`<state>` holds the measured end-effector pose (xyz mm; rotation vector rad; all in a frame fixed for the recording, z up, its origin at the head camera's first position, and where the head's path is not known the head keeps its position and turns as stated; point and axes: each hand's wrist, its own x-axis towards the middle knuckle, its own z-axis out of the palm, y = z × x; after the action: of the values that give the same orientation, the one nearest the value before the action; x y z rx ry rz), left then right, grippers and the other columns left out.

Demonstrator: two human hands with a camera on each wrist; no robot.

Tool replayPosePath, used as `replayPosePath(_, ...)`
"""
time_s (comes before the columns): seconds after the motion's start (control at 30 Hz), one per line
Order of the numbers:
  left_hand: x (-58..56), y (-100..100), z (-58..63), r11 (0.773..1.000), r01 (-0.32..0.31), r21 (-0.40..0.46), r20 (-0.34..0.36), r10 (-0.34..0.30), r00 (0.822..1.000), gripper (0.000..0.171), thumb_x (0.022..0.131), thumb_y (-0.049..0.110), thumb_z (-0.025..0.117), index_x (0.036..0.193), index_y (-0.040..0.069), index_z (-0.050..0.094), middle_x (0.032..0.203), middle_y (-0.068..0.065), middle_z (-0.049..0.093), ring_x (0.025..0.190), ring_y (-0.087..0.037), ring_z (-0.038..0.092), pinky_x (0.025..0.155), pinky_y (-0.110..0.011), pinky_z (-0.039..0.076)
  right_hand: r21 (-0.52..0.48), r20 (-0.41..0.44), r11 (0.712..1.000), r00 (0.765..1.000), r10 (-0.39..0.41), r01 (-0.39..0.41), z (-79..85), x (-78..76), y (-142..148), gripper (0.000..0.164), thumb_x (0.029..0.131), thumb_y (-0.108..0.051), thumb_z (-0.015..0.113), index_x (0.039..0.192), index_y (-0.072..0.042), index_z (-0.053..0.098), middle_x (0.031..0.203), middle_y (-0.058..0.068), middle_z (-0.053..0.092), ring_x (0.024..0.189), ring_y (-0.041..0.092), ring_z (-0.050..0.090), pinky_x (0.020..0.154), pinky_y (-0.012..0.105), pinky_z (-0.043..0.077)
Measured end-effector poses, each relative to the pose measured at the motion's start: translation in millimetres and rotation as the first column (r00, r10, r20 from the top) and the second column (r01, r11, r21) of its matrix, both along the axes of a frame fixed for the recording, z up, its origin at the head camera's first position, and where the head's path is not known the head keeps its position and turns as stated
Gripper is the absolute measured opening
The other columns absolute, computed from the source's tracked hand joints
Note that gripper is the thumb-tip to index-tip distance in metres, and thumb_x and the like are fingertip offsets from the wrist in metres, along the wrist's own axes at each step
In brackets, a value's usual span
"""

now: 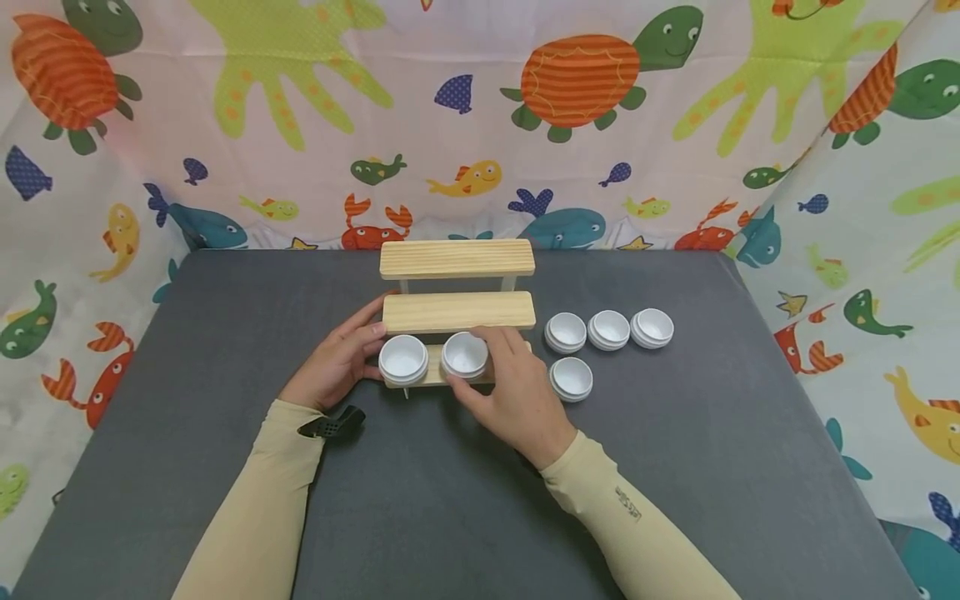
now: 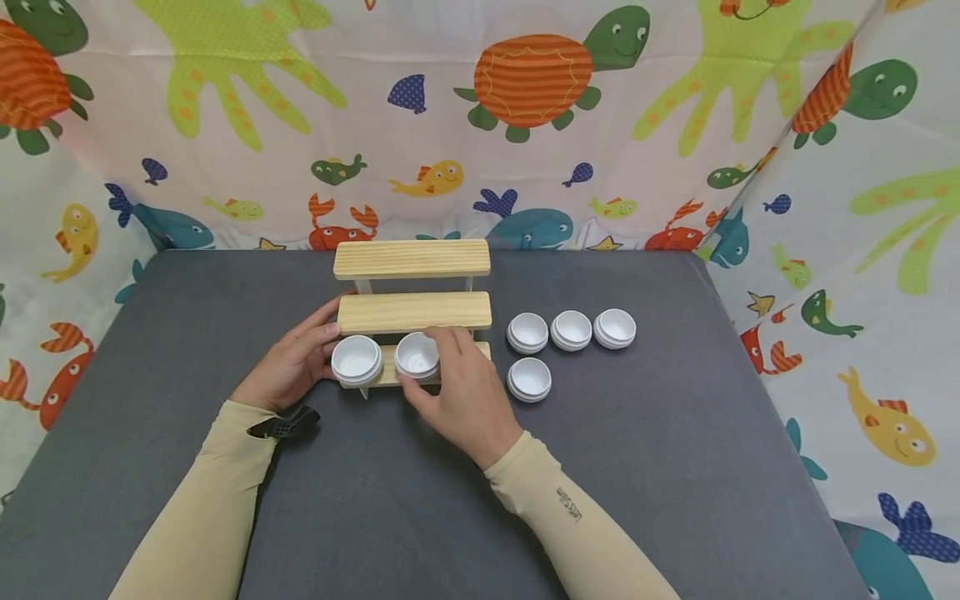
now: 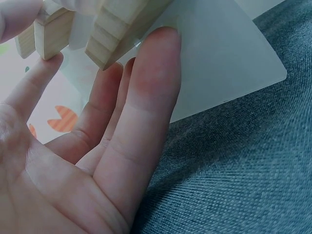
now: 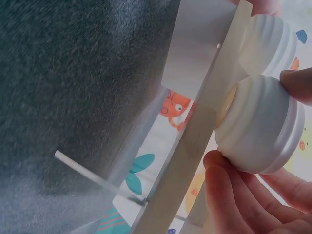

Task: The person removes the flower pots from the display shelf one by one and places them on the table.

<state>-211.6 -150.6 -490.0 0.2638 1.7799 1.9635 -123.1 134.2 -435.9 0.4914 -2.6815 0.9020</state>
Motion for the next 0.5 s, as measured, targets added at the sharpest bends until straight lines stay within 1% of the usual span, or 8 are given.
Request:
replayPosePath(0.17,-0.8,2.6,-0.7,1.0,0.018,0.005,0.006,-0.018,1.0,0.062,0.114,0.034,0.052,0.171,0.038,0.029,0.171,-0.012,0.041,0.128,-0.015,0.068,0.079,-0.04,0.065,-0.008,0.013,1.0,1.0,-0.022,0.022,1.3,1.9,9.4,0.063,0.091,-0.036,0.088,0.14,-0.007,0.06,0.129,0.013,0.066,0.093,0.02,0.071,0.082,0.036,0.062)
replayPosePath(0.23,-0.9,2.2,-1.0,1.0,0.018,0.003,0.011,-0.018,1.0,0.061,0.115,0.034,0.051,0.172,0.038,0.028,0.171,-0.012,0.04,0.129,-0.015,0.067,0.079,-0.04,0.065,-0.01,0.008,1.0,1.0,-0.024,0.024,1.7,2.8,13.3,0.063,0.092,-0.036,0.088,0.14,-0.007,0.06,0.129,0.013,0.065,0.091,0.02,0.071,0.081,0.036,0.062)
replayPosePath(0.4,-1.7,-0.1,-0.4,1.0,0.0,-0.02,0.017,0.0,1.0,0.061,0.114,0.035,0.051,0.171,0.039,0.029,0.172,-0.011,0.039,0.129,-0.015,0.066,0.08,-0.04,0.064,-0.008,-0.017,0.999,0.999,-0.036,0.036,5.0,6.9,25.2,0.063,0.091,-0.036,0.087,0.14,-0.005,0.061,0.127,0.013,0.066,0.085,0.02,0.068,0.076,0.035,0.06)
replayPosePath(0.5,-1.7,-0.6,-1.1,1.0,-0.008,-0.026,0.017,0.008,1.0,0.062,0.114,0.035,0.051,0.172,0.038,0.029,0.171,-0.012,0.04,0.128,-0.014,0.066,0.08,-0.04,0.063,-0.001,-0.023,0.998,0.998,-0.058,0.058,6.1,11.2,35.0,0.062,0.091,-0.035,0.088,0.139,-0.005,0.062,0.125,0.013,0.067,0.089,0.023,0.069,0.078,0.037,0.06)
